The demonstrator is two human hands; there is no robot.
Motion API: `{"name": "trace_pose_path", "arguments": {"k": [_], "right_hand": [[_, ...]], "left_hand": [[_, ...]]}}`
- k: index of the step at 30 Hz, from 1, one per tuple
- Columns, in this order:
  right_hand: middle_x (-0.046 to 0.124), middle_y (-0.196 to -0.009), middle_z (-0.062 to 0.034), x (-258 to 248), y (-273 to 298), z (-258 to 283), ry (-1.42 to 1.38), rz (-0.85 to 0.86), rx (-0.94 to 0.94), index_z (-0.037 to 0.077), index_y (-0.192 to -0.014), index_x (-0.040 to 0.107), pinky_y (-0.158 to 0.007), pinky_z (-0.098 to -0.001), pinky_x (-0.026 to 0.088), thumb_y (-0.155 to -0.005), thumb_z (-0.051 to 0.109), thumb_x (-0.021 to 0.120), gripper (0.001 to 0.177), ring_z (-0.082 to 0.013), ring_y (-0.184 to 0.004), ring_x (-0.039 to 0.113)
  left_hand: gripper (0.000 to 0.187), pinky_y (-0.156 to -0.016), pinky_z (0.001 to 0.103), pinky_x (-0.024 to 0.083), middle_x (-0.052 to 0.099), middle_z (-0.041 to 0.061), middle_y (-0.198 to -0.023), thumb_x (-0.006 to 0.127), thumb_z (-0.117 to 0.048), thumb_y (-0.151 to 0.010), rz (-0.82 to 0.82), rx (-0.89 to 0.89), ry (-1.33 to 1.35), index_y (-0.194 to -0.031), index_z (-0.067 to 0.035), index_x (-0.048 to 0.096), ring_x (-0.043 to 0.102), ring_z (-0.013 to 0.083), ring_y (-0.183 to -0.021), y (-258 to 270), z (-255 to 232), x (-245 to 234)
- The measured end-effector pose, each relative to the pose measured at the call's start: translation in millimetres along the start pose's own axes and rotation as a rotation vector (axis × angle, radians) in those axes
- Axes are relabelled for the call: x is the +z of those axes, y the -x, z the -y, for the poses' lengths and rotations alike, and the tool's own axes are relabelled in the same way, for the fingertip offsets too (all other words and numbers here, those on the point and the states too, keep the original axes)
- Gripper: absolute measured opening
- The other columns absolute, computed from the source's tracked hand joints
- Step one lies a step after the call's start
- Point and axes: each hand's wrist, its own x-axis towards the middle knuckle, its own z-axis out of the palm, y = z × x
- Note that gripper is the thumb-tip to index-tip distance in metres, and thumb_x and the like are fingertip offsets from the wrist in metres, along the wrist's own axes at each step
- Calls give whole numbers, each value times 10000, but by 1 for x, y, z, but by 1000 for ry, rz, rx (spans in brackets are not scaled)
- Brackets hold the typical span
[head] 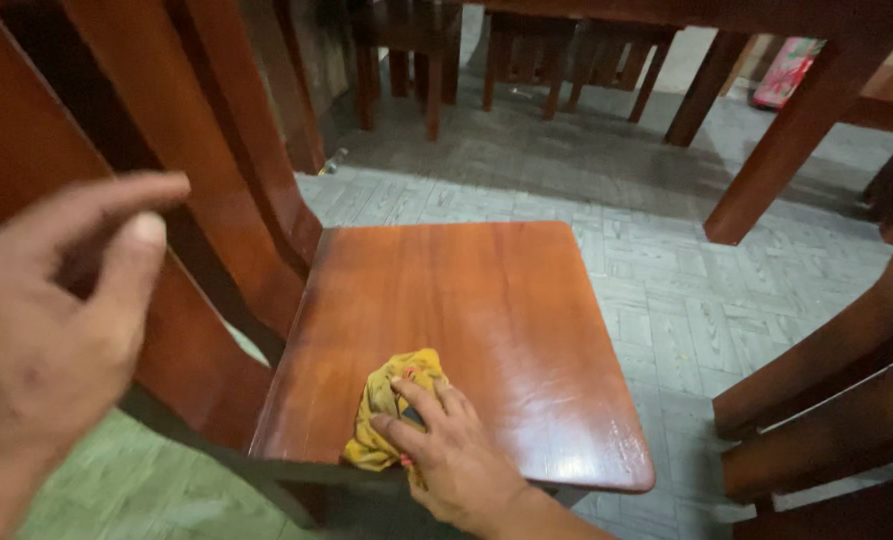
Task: The person wipes a wooden chair with a yellow cloth. They clean the seat, backrest, and legs, moving around the chair to reach all surfaces.
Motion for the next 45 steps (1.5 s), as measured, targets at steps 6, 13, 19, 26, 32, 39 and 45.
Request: {"name": "trace_pose_path", "arguments": {"k": [6, 13, 19, 26, 32, 39, 45], "right_hand": [[414, -1512, -178, -2, -3, 4, 12, 17, 12, 180, -1372, 583, -1064, -592, 364, -734, 73, 736, 665, -541, -1310, 382], [415, -1519, -175, -2, -4, 4, -59, 38, 74, 164, -1354, 612, -1069, -561, 370, -753, 125, 772, 623, -492, -1332, 394], [642, -1344, -155, 10, -38, 19, -339, -204, 288, 80, -1208, 718, -1041, -403, 503, -800, 170, 717, 418, -340, -1257, 614], [769, -1201, -140, 28, -98, 38, -792, -312, 657, 111, -1246, 689, -963, -335, 532, -857, 278, 686, 423, -265, -1129, 725], [609, -1407, -151, 29, -62, 41, -491, -323, 342, 79, -1266, 674, -1042, -369, 487, -855, 216, 701, 435, -304, -1298, 609], [538, -1425, -137, 34, -45, 38, -85, -155, 13, 140, -1252, 684, -1045, -517, 426, -712, 163, 768, 547, -392, -1307, 499], [531, -1440, -155, 32, -44, 31, -11, -227, -166, 142, -1252, 676, -998, -503, 438, -699, 150, 755, 559, -438, -1342, 491]], "left_hand": [[276, -898, 284, 481, 637, 160, -1200, 534, 17, -1172, -297, 465, -70, -1447, -12, 540, 577, 173, -970, -2, 29, -3], [609, -1294, 458, 251, 576, 141, -1493, 584, -136, -1009, -301, 405, -85, -1577, -145, 366, 566, 281, -1330, -1, 22, -2], [445, -1181, 683, -66, 667, 76, -1359, 714, -278, -952, -225, 328, 4, -1390, -234, 654, 451, 323, -1473, -1, 11, -8], [171, -1155, 626, 131, 767, 0, -1222, 659, -208, -1027, -309, 419, -86, -1157, -197, 769, 574, 271, -1388, -5, 23, -5], [226, -1077, 353, 494, 727, 74, -1215, 551, -154, -1117, -519, 406, -125, -1257, -46, 691, 655, 198, -1147, 1, 58, -17], [496, -1047, 411, 519, 607, 220, -1294, 591, -325, -1118, -605, 260, -183, -1393, 84, 537, 645, 288, -1238, -6, 110, -2], [458, -1088, 450, 512, 600, 223, -1276, 561, -272, -1169, -380, 246, 147, -1393, 127, 542, 611, 252, -1193, -20, 104, 2]]}}
